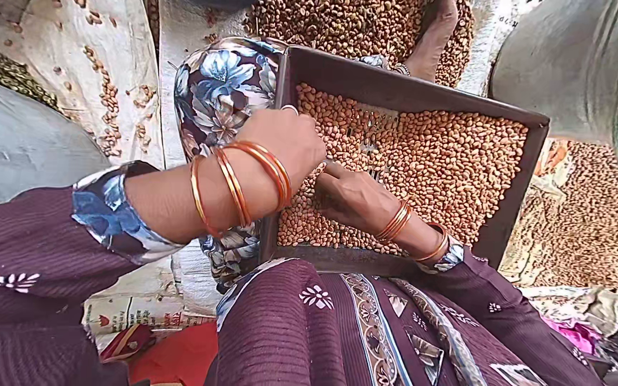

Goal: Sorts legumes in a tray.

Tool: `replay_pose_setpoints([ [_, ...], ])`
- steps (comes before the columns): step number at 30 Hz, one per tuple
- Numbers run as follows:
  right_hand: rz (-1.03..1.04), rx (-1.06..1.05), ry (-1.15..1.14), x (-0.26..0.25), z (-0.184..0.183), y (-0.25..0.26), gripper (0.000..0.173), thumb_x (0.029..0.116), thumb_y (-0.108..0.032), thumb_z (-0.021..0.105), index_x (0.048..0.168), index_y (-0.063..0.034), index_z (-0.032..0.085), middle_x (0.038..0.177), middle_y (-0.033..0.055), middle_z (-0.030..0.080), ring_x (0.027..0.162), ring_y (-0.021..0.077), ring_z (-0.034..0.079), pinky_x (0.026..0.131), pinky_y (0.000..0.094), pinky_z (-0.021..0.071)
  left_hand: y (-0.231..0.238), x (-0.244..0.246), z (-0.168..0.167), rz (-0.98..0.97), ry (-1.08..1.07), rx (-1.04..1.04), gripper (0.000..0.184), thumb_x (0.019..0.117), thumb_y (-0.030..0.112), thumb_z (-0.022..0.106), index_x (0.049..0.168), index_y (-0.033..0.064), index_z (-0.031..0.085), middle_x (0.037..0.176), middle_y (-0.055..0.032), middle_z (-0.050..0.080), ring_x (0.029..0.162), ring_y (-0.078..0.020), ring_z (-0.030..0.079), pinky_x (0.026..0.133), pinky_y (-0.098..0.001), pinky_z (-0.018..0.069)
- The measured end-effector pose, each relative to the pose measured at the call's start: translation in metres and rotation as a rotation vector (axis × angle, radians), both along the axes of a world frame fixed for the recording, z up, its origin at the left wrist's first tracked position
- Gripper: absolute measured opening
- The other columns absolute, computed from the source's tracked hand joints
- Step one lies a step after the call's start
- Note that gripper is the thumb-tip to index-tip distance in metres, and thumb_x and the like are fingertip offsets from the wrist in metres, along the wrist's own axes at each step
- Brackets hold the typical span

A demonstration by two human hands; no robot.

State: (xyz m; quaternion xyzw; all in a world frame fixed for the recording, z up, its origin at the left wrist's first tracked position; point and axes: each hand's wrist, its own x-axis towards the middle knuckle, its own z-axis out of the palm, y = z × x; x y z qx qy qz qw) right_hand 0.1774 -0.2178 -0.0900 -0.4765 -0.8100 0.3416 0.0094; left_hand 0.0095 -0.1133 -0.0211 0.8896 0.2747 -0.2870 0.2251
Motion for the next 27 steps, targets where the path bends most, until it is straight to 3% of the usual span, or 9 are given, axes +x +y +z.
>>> replay_pose_setpoints([
  [3,-0.065,-0.027,0.121,0.004,0.001,0.006,0.014,0.0855,-0.015,0.071,0.096,-0.0056,0.072,0.095,0.0097,0.065,0.073,0.0203,0.066,0.06,0.0366,0.0546,-0.03,0.007,0.01,-0.066,0.198,-0.019,0.006,0.0905,-0.007,0.061,0.092,-0.0035,0.066,0.099,-0.0193,0.063,0.09,-0.0372,0.067,0.059,-0.0447,0.0508],
  [6,-0.057,0.066,0.146,-0.005,-0.002,0.005,0.01,0.0892,-0.01,0.068,0.095,-0.0025,0.072,0.09,0.011,0.065,0.074,0.0224,0.066,0.063,0.0366,0.0556,-0.052,0.013,0.001,-0.176,0.267,-0.054,0.012,0.0965,-0.007,0.052,0.099,-0.0076,0.064,0.099,-0.0207,0.061,0.09,-0.0355,0.065,0.064,-0.0416,0.0489],
  [10,-0.057,0.175,0.017,-0.014,-0.003,0.001,0.01,0.0918,0.0,0.066,0.1,0.0001,0.071,0.093,0.0149,0.064,0.079,0.0289,0.068,0.066,0.0392,0.0576,-0.06,0.015,-0.011,-0.197,0.297,-0.007,0.014,0.0999,-0.006,0.046,0.103,-0.0093,0.06,0.098,-0.0205,0.059,0.088,-0.0347,0.064,0.064,-0.0409,0.0477],
  [15,-0.002,0.216,0.043,-0.012,-0.013,0.006,0.009,0.0926,0.002,0.063,0.098,0.0013,0.071,0.09,0.0171,0.065,0.08,0.0324,0.069,0.065,0.0408,0.0578,-0.067,0.016,-0.016,-0.212,0.286,0.003,0.015,0.0999,-0.007,0.046,0.102,-0.0109,0.06,0.095,-0.0212,0.059,0.087,-0.0354,0.065,0.063,-0.0405,0.0487],
  [18,-0.017,0.264,0.02,-0.016,-0.017,0.003,0.006,0.0919,0.004,0.062,0.092,0.0023,0.068,0.085,0.0171,0.064,0.076,0.0323,0.069,0.062,0.0402,0.057,-0.071,0.016,-0.019,-0.186,0.285,-0.015,0.015,0.1,-0.006,0.046,0.104,-0.01,0.06,0.094,-0.0204,0.059,0.085,-0.0351,0.065,0.063,-0.0401,0.0492],
  [24,-0.1,0.236,-0.087,-0.031,-0.009,-0.002,0.007,0.0904,0.003,0.063,0.095,0.0031,0.067,0.09,0.0187,0.063,0.079,0.0342,0.069,0.062,0.0405,0.0573,-0.063,0.017,-0.013,-0.211,0.35,-0.088,0.014,0.1008,-0.003,0.049,0.108,-0.0055,0.06,0.096,-0.0182,0.061,0.09,-0.0338,0.066,0.065,-0.0404,0.0492],
  [27,-0.077,0.244,-0.152,-0.036,-0.009,-0.002,0.009,0.0944,0.002,0.058,0.099,0.0034,0.066,0.094,0.0194,0.063,0.082,0.0346,0.069,0.061,0.0397,0.0573,-0.042,0.013,-0.002,-0.253,0.306,-0.306,0.009,0.0966,0.011,0.061,0.094,0.0036,0.067,0.088,-0.0131,0.065,0.087,-0.0319,0.068,0.066,-0.0444,0.0522],
])
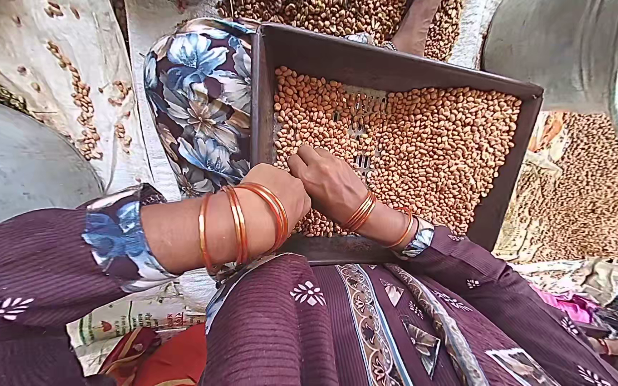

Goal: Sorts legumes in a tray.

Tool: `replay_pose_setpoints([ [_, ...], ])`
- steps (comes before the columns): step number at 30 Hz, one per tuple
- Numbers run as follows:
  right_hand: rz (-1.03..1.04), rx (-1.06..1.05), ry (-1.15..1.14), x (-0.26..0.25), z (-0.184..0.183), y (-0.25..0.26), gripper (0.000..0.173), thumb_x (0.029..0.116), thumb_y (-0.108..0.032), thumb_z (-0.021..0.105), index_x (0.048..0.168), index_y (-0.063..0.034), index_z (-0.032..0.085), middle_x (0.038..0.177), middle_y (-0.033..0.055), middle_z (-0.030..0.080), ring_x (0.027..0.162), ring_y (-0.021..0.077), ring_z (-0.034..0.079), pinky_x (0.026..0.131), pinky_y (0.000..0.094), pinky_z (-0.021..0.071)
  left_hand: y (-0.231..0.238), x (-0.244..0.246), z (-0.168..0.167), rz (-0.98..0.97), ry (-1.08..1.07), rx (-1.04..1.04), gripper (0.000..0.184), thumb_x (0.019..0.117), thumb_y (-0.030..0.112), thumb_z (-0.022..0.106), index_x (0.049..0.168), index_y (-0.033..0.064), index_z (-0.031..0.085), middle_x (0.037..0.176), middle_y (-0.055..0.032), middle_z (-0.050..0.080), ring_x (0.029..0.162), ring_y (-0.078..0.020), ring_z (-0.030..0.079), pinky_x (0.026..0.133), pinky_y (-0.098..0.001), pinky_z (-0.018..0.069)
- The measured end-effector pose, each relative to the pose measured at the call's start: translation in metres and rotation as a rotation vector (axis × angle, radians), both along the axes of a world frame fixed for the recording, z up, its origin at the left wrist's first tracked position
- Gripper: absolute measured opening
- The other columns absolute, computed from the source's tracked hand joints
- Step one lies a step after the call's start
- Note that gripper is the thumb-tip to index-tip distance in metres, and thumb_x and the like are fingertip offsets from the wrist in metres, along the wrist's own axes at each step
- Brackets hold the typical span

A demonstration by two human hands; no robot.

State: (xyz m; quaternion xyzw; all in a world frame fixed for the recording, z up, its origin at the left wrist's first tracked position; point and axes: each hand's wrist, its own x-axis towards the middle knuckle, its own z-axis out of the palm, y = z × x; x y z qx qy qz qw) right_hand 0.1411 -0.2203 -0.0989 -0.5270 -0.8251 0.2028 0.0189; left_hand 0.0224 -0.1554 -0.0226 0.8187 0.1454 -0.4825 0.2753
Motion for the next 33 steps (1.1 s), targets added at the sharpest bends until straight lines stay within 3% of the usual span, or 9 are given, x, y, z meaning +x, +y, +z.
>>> replay_pose_setpoints([
  [3,0.018,-0.007,-0.008,0.0,0.0,0.003,0.012,0.0966,0.002,0.056,0.103,0.0034,0.066,0.095,0.0192,0.063,0.084,0.0353,0.068,0.062,0.0401,0.057,0.026,-0.012,-0.003,0.008,-0.146,-0.39,0.018,0.0963,0.027,0.066,0.085,0.0124,0.064,0.068,-0.0011,0.054,0.063,-0.0165,0.055,0.056,-0.0362,0.0428],
  [5,0.036,-0.072,0.104,0.011,0.002,0.011,0.011,0.0958,-0.002,0.057,0.102,0.0018,0.065,0.092,0.0171,0.064,0.082,0.0336,0.068,0.065,0.0423,0.0564,0.037,-0.022,-0.015,0.229,-0.313,-0.752,0.016,0.0918,0.015,0.064,0.076,0.0121,0.065,0.059,0.0046,0.05,0.05,-0.0041,0.042,0.047,-0.0234,0.0301],
  [7,-0.003,-0.221,0.271,0.03,0.009,0.022,0.012,0.0884,-0.008,0.063,0.099,-0.0024,0.065,0.088,0.0119,0.066,0.078,0.0269,0.067,0.065,0.0433,0.0537,0.044,-0.022,-0.022,0.384,-0.363,-0.985,0.018,0.0948,0.01,0.051,0.087,0.0101,0.068,0.07,0.0047,0.058,0.059,-0.0002,0.051,0.052,-0.0174,0.0378],
  [9,-0.082,-0.349,0.43,0.055,0.02,0.023,0.012,0.0883,-0.011,0.061,0.096,-0.0061,0.068,0.085,0.005,0.065,0.073,0.014,0.061,0.066,0.0335,0.0492,0.043,-0.018,-0.027,0.478,-0.35,-1.056,0.028,0.0944,0.008,0.039,0.096,0.0082,0.067,0.083,0.0016,0.066,0.072,-0.0035,0.06,0.061,-0.0198,0.0476],
  [12,-0.182,-0.504,0.506,0.084,0.027,0.007,0.023,0.0975,-0.021,0.051,0.092,-0.0113,0.072,0.079,-0.0049,0.064,0.065,-0.0003,0.058,0.059,0.0202,0.05,0.029,-0.008,-0.03,0.498,-0.364,-0.754,0.024,0.1063,0.011,0.047,0.101,0.0072,0.071,0.089,-0.0008,0.068,0.077,-0.0082,0.063,0.069,-0.0272,0.0516],
  [16,-0.157,-0.462,0.424,0.078,0.02,-0.038,0.016,0.0963,-0.022,0.066,0.095,-0.0078,0.074,0.085,0.0017,0.067,0.073,0.0093,0.063,0.067,0.0272,0.0546,-0.002,-0.006,-0.061,0.254,-0.58,-0.246,0.02,0.1016,0.02,0.063,0.11,0.0036,0.068,0.102,-0.0115,0.062,0.094,-0.0264,0.065,0.082,-0.0435,0.0539],
  [23,-0.266,-0.232,0.284,0.052,0.007,-0.072,0.018,0.0892,-0.015,0.073,0.095,0.0017,0.07,0.088,0.0154,0.066,0.078,0.0283,0.068,0.065,0.0415,0.0564,-0.028,-0.012,-0.072,0.092,-0.775,0.019,0.012,0.0915,0.003,0.069,0.102,-0.002,0.067,0.096,-0.017,0.062,0.089,-0.0353,0.068,0.07,-0.045,0.0558],
  [29,-0.266,-0.315,0.296,0.058,0.005,-0.065,0.018,0.0874,-0.019,0.064,0.087,-0.0021,0.07,0.08,0.0094,0.063,0.071,0.0216,0.064,0.061,0.0382,0.051,-0.036,-0.011,-0.075,-0.042,-0.833,0.138,0.01,0.0903,-0.005,0.064,0.099,-0.003,0.067,0.092,-0.0159,0.062,0.084,-0.0329,0.068,0.065,-0.0417,0.0549],
  [33,-0.268,-0.399,0.387,0.067,0.013,-0.06,0.011,0.0855,-0.016,0.061,0.089,-0.0074,0.066,0.075,0.0032,0.062,0.066,0.013,0.06,0.058,0.0323,0.0483,-0.02,-0.008,-0.069,0.19,-0.727,-0.041,0.021,0.0976,0.017,0.063,0.106,-0.0013,0.065,0.097,-0.0152,0.061,0.089,-0.0329,0.066,0.071,-0.0458,0.0546],
])
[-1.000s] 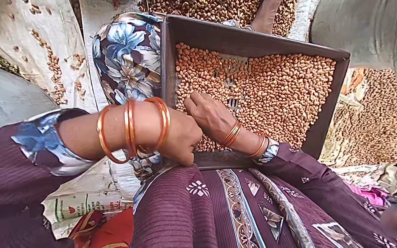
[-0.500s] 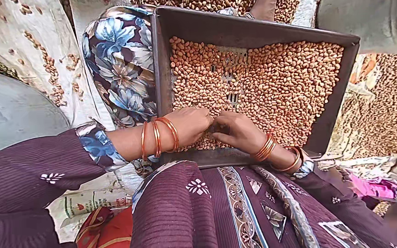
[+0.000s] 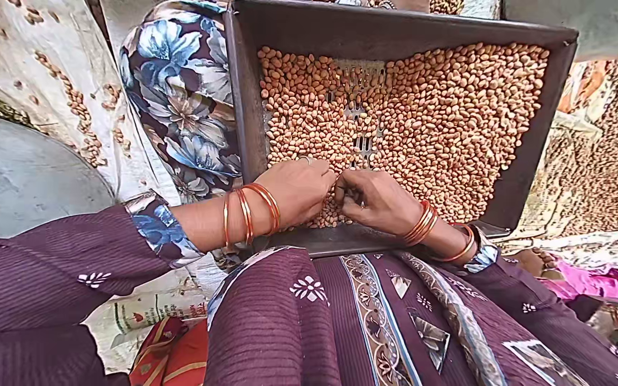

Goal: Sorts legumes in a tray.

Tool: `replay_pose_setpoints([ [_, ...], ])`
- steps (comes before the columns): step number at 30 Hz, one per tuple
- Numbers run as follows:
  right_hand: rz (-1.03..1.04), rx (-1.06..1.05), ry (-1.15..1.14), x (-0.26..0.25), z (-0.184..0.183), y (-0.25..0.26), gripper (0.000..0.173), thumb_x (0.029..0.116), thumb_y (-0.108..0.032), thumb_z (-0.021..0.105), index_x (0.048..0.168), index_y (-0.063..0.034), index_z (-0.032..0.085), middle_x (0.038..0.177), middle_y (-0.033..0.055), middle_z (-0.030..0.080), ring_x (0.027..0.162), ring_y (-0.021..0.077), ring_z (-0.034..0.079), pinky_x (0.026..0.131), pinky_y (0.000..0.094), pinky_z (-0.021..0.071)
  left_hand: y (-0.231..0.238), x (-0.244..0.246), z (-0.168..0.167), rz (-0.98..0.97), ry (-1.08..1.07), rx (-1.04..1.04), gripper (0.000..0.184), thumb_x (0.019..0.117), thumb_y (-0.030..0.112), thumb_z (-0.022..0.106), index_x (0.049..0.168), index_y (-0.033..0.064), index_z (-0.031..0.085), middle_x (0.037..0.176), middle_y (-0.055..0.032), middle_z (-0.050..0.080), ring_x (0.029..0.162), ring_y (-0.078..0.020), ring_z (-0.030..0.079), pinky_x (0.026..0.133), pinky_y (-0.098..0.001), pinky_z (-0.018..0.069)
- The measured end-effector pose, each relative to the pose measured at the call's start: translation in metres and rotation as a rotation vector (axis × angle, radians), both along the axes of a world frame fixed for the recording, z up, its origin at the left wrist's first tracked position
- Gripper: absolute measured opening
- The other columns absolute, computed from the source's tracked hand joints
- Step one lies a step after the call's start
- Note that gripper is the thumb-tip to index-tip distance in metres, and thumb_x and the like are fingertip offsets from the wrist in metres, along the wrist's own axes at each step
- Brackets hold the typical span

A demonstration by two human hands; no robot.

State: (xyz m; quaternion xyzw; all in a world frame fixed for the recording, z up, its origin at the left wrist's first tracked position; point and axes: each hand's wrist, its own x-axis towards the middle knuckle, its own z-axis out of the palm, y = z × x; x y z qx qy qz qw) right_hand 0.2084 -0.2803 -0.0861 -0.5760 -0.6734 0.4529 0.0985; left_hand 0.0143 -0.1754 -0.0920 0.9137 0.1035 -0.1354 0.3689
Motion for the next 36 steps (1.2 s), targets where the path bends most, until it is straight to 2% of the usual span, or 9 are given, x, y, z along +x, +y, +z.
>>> replay_pose_setpoints([
  [3,0.088,0.114,0.035,-0.006,-0.004,-0.007,0.013,0.0895,-0.014,0.064,0.094,-0.0036,0.071,0.085,0.0093,0.066,0.075,0.0207,0.066,0.065,0.0367,0.0548,0.025,0.005,0.013,0.285,0.046,-0.381,0.012,0.0982,0.017,0.052,0.091,0.0101,0.059,0.081,-0.0014,0.053,0.072,-0.0125,0.053,0.063,-0.0317,0.0429],
  [6,0.143,0.201,-0.024,-0.013,-0.009,-0.011,0.014,0.093,-0.016,0.067,0.093,-0.0039,0.074,0.087,0.0112,0.066,0.079,0.0247,0.068,0.069,0.0381,0.057,0.034,0.007,0.021,0.308,0.18,-0.574,0.024,0.106,0.017,0.04,0.093,0.0118,0.06,0.078,-0.0012,0.056,0.068,-0.0105,0.055,0.062,-0.0304,0.0444],
  [8,0.145,0.249,-0.075,-0.013,-0.008,-0.01,0.014,0.094,-0.013,0.066,0.09,-0.0016,0.071,0.085,0.0128,0.064,0.078,0.0272,0.067,0.068,0.0389,0.0564,0.028,0.007,0.02,0.13,0.229,-0.423,0.023,0.1058,0.018,0.046,0.095,0.0085,0.064,0.091,-0.0043,0.059,0.085,-0.0163,0.059,0.075,-0.0372,0.048],
  [10,0.149,0.244,-0.111,-0.01,-0.006,-0.008,0.013,0.094,-0.012,0.066,0.092,-0.0006,0.071,0.085,0.014,0.064,0.079,0.0286,0.067,0.069,0.0397,0.0566,0.015,0.004,0.013,-0.03,0.246,-0.218,0.021,0.1028,0.02,0.053,0.102,0.0054,0.067,0.101,-0.0088,0.059,0.09,-0.0239,0.063,0.078,-0.0424,0.0535],
  [17,0.179,0.247,-0.188,-0.019,-0.005,-0.018,0.012,0.0944,-0.011,0.068,0.091,-0.0001,0.07,0.086,0.0138,0.063,0.08,0.0291,0.067,0.066,0.0386,0.0566,-0.022,-0.001,0.017,-0.044,0.209,0.107,0.012,0.0986,0.004,0.059,0.105,-0.0028,0.066,0.1,-0.0164,0.061,0.083,-0.0335,0.068,0.06,-0.0427,0.0546],
  [25,0.201,0.131,-0.137,-0.008,0.0,-0.011,0.014,0.087,-0.017,0.065,0.089,-0.0037,0.067,0.081,0.0083,0.061,0.07,0.0223,0.064,0.058,0.0368,0.0518,-0.011,0.002,0.015,-0.011,0.258,0.01,0.025,0.1022,0.022,0.061,0.109,-0.0012,0.065,0.104,-0.0155,0.06,0.091,-0.0342,0.066,0.068,-0.046,0.055],
  [28,0.115,0.069,-0.16,0.02,0.018,0.01,0.011,0.0867,-0.011,0.063,0.096,-0.0069,0.068,0.085,0.0072,0.066,0.073,0.0209,0.067,0.062,0.0397,0.0552,-0.011,0.0,0.013,-0.027,0.203,0.035,0.017,0.1019,0.015,0.059,0.107,-0.001,0.064,0.102,-0.0161,0.06,0.089,-0.0351,0.067,0.066,-0.0463,0.0547],
  [31,0.042,0.147,-0.235,0.044,0.014,0.029,0.018,0.0959,-0.015,0.062,0.106,-0.0067,0.074,0.094,0.0114,0.068,0.081,0.0253,0.067,0.071,0.0438,0.0549,-0.009,-0.001,0.013,-0.031,0.197,0.057,0.014,0.0991,0.009,0.061,0.111,0.0004,0.064,0.105,-0.016,0.061,0.093,-0.035,0.067,0.067,-0.0459,0.0559],
  [36,0.073,0.342,-0.3,0.038,-0.006,0.033,0.015,0.0983,-0.013,0.064,0.099,-0.0026,0.075,0.093,0.0182,0.068,0.083,0.033,0.069,0.071,0.0444,0.0567,0.002,0.003,0.023,-0.007,0.241,0.101,0.026,0.0927,0.0,0.068,0.118,0.0003,0.062,0.108,-0.0183,0.06,0.095,-0.0379,0.067,0.068,-0.0467,0.0557],
])
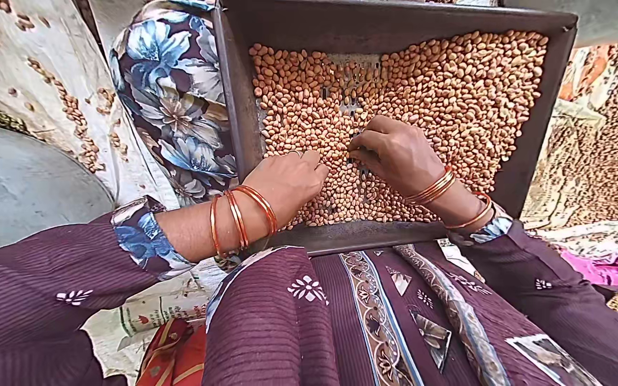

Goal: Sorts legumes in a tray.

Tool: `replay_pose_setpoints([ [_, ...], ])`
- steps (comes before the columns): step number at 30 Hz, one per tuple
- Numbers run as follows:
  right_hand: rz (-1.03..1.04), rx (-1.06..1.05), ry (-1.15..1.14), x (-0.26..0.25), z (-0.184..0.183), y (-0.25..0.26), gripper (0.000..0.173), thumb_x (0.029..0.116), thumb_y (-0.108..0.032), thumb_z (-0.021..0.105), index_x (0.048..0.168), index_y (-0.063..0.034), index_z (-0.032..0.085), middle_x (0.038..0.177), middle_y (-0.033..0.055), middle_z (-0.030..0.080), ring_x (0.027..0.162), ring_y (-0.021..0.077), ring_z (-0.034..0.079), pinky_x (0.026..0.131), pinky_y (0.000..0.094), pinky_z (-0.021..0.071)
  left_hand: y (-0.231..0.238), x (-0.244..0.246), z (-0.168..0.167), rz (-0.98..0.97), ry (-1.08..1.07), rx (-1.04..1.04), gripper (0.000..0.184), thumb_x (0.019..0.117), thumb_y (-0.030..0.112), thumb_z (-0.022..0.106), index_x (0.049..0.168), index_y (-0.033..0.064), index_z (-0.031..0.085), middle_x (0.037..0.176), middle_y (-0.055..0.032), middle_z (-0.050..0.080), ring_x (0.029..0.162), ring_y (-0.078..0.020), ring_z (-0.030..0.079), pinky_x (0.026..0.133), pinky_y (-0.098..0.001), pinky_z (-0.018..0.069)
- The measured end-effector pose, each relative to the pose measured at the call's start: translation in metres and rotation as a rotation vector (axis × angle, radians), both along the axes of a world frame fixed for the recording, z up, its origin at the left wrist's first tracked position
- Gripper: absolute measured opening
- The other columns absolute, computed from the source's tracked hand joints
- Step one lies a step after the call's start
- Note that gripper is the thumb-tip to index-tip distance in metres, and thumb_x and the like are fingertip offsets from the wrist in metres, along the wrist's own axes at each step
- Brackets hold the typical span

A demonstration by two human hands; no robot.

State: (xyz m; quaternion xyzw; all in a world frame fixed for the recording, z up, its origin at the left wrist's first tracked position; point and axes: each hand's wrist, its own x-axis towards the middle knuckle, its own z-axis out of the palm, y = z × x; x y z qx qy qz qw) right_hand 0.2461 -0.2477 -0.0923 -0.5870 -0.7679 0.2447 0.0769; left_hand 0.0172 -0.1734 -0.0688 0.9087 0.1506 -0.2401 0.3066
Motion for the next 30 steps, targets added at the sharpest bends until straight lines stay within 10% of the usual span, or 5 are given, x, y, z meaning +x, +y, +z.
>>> replay_pose_setpoints([
  [17,0.017,-0.229,0.052,0.007,0.003,0.002,0.013,0.0924,-0.014,0.064,0.095,-0.005,0.073,0.087,0.011,0.067,0.076,0.0244,0.067,0.067,0.0421,0.0536,-0.028,-0.008,-0.03,-0.319,-0.425,0.225,0.014,0.0954,-0.009,0.053,0.1,-0.0052,0.066,0.084,-0.0144,0.059,0.067,-0.0275,0.064,0.055,-0.0363,0.0511],
  [22,-0.098,-0.367,0.298,0.026,0.013,0.022,0.013,0.0879,-0.025,0.066,0.091,-0.0133,0.071,0.079,-0.0051,0.065,0.067,0.0014,0.059,0.06,0.022,0.0482,-0.028,-0.007,-0.026,-0.319,-0.378,0.196,0.014,0.0964,-0.008,0.053,0.101,-0.0057,0.065,0.087,-0.0163,0.061,0.071,-0.0305,0.066,0.058,-0.039,0.0531],
  [26,-0.287,-0.515,0.792,0.053,0.019,0.041,0.013,0.0836,-0.015,0.05,0.095,-0.0187,0.057,0.084,-0.0077,0.064,0.069,0.0034,0.063,0.058,0.0219,0.0549,-0.018,-0.003,-0.023,-0.165,-0.245,-0.033,0.02,0.1001,0.016,0.06,0.107,-0.0016,0.066,0.1,-0.0165,0.063,0.081,-0.0331,0.069,0.06,-0.0442,0.0547],
  [30,-0.261,-0.298,0.443,0.046,0.014,0.048,0.013,0.0935,-0.02,0.062,0.103,-0.0129,0.068,0.091,-0.0055,0.068,0.074,0.0012,0.064,0.066,0.02,0.055,0.009,0.002,-0.021,0.202,-0.329,-0.39,0.018,0.0961,0.022,0.062,0.096,0.0052,0.067,0.084,-0.0055,0.059,0.072,-0.0162,0.057,0.064,-0.0343,0.0485],
])
